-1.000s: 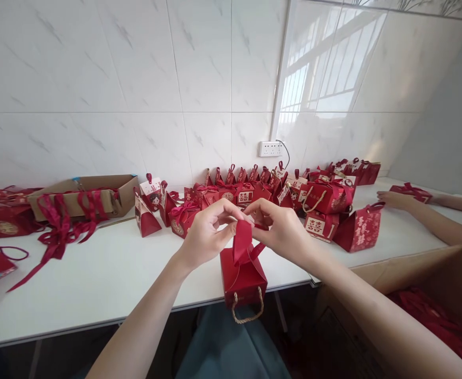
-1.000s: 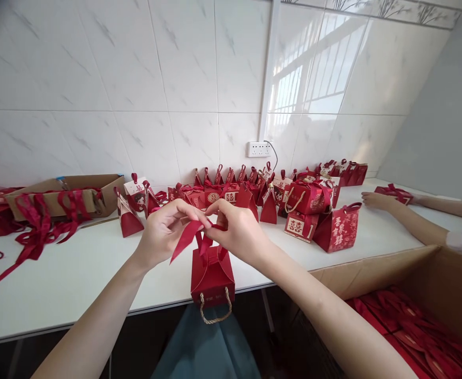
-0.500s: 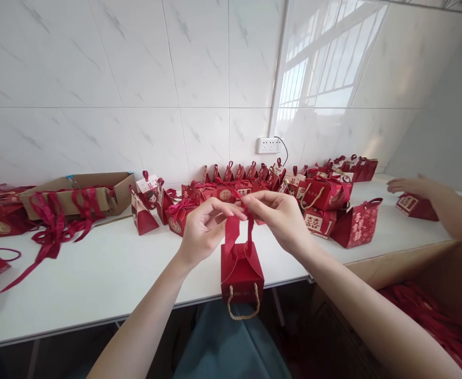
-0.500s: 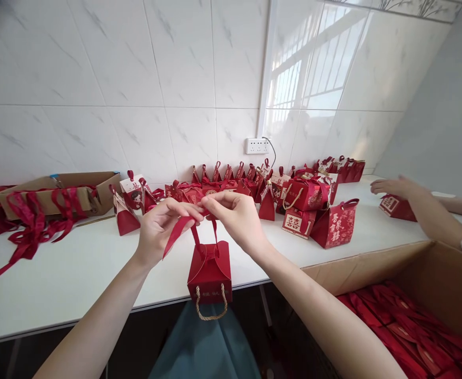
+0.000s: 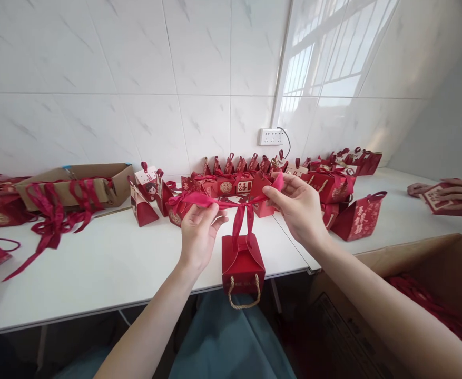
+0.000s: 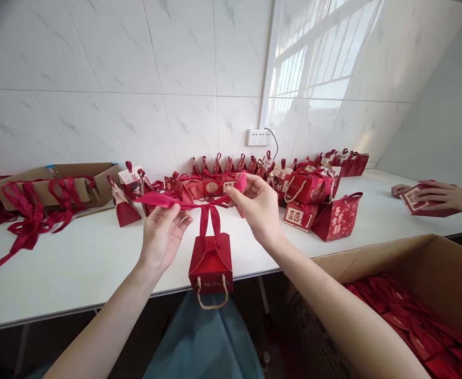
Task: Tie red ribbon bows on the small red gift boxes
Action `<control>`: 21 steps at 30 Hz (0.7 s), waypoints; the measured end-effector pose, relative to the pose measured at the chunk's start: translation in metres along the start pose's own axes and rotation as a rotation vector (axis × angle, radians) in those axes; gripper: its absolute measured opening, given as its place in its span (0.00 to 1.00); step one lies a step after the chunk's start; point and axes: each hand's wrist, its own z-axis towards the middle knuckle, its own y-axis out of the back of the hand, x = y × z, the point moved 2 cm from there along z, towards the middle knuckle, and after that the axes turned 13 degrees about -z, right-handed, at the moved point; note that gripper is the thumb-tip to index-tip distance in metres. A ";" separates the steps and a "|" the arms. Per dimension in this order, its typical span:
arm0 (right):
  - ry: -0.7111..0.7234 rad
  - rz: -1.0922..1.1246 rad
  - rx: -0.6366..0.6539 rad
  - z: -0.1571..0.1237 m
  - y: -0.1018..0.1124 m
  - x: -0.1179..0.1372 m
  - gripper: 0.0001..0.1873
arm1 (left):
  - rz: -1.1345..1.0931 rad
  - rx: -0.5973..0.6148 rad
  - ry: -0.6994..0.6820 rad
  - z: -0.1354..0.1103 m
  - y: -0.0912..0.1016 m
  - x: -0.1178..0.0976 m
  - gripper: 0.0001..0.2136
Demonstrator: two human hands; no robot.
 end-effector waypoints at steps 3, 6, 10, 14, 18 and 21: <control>-0.024 -0.052 -0.019 -0.002 0.014 -0.008 0.19 | 0.032 -0.045 0.045 -0.002 0.012 -0.002 0.06; -0.060 -0.069 -0.067 -0.004 0.029 -0.015 0.17 | 0.083 -0.108 0.067 -0.006 0.027 -0.004 0.08; -0.144 -0.093 -0.109 -0.009 0.047 -0.025 0.17 | 0.145 -0.175 0.088 -0.011 0.048 -0.005 0.07; -0.242 -0.133 -0.111 -0.017 0.064 -0.034 0.17 | 0.186 -0.229 0.115 -0.015 0.064 -0.008 0.08; -0.279 -0.192 -0.105 -0.026 0.082 -0.040 0.15 | 0.218 -0.270 0.161 -0.020 0.078 -0.011 0.09; -0.290 -0.257 -0.108 -0.032 0.094 -0.045 0.15 | 0.235 -0.291 0.176 -0.022 0.087 -0.014 0.09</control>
